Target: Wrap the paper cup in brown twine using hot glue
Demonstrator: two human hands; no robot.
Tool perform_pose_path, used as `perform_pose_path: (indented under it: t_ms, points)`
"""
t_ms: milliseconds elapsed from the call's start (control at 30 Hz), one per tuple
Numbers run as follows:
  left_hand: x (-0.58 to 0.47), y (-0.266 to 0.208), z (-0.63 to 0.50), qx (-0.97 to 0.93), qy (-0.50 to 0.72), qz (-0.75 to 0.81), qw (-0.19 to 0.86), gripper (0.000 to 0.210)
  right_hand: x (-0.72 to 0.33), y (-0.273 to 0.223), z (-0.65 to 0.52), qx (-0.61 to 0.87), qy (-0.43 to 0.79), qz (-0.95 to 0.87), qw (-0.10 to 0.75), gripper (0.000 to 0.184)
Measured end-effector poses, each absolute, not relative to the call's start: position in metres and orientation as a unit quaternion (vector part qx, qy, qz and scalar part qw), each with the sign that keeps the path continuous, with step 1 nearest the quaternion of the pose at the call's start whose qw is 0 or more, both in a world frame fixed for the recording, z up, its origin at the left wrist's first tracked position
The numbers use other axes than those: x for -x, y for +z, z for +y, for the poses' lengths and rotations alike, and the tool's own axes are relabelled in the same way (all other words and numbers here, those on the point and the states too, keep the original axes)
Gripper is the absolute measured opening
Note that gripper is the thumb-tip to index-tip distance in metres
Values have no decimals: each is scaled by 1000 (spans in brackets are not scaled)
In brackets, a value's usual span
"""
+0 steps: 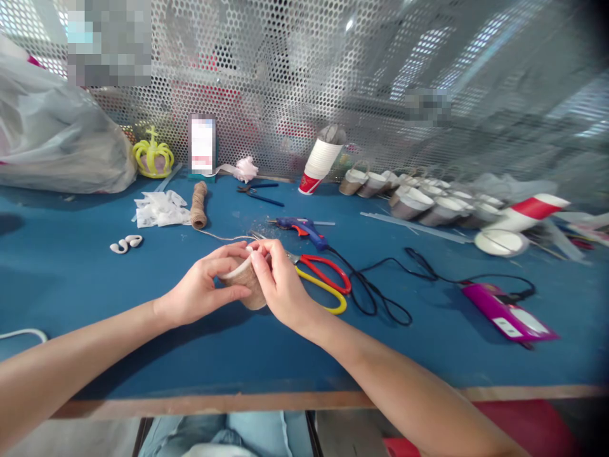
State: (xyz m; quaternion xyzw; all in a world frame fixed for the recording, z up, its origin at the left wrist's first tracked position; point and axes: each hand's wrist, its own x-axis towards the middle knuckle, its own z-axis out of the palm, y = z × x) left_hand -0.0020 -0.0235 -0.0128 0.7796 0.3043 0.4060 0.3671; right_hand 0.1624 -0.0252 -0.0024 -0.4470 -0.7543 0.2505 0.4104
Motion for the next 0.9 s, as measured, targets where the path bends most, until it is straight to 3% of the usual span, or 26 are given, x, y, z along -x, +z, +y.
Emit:
perform_pose_path:
  t_ms: [400, 900]
  points:
    - [2, -3, -28, -752, 401, 322, 412, 12, -160, -2, -25, 408, 52, -820, 397, 7]
    - [3, -10, -24, -741, 422, 335, 401, 7, -168, 10, -16, 412, -47, -837, 357, 16]
